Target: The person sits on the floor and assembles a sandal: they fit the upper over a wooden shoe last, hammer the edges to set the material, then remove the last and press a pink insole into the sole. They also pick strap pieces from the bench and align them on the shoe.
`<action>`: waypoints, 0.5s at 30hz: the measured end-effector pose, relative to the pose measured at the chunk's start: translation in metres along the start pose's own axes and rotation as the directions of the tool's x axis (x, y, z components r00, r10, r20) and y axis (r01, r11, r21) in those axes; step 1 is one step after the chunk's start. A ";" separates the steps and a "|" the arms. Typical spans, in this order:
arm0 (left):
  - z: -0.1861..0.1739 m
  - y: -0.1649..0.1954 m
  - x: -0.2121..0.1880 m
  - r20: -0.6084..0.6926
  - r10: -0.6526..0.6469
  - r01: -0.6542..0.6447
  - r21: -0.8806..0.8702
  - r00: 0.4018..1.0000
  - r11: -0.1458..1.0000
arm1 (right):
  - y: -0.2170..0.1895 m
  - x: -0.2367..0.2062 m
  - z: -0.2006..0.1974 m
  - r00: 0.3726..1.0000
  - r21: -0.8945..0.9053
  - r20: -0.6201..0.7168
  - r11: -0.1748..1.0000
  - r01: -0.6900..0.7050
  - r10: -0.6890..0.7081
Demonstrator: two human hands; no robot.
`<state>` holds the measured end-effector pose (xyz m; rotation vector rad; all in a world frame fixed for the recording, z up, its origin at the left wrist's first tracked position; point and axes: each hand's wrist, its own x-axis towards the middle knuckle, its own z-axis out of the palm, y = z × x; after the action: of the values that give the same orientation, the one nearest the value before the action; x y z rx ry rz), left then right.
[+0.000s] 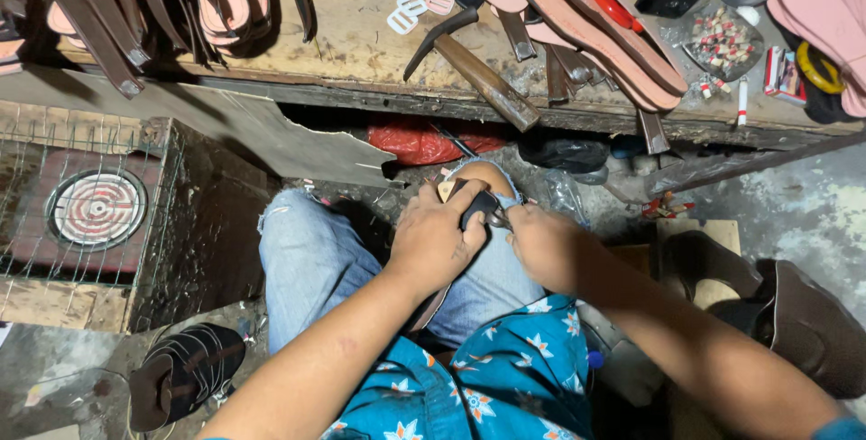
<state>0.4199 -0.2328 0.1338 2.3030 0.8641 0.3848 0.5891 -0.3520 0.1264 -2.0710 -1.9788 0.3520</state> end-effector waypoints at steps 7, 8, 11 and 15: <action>-0.001 -0.005 0.008 0.085 -0.065 0.070 -0.056 0.994 0.996 | -0.001 0.005 0.014 0.998 -0.064 -0.062 0.998 -0.023 0.019; -0.001 -0.005 0.008 0.084 -0.068 0.073 -0.060 0.994 0.996 | 0.008 0.007 0.008 0.999 0.034 0.042 0.999 -0.026 0.025; 0.001 0.001 0.005 0.046 -0.067 0.067 0.010 0.997 0.998 | 0.025 0.010 0.002 0.963 0.182 0.261 0.976 -0.122 0.071; 0.000 0.003 0.005 0.085 -0.097 0.097 0.008 0.992 0.995 | 0.014 0.000 0.028 0.948 -0.013 0.182 0.964 -0.265 0.263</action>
<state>0.4253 -0.2310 0.1363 2.2539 0.9304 0.2403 0.5923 -0.3525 0.0953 -2.3770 -1.7853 0.6248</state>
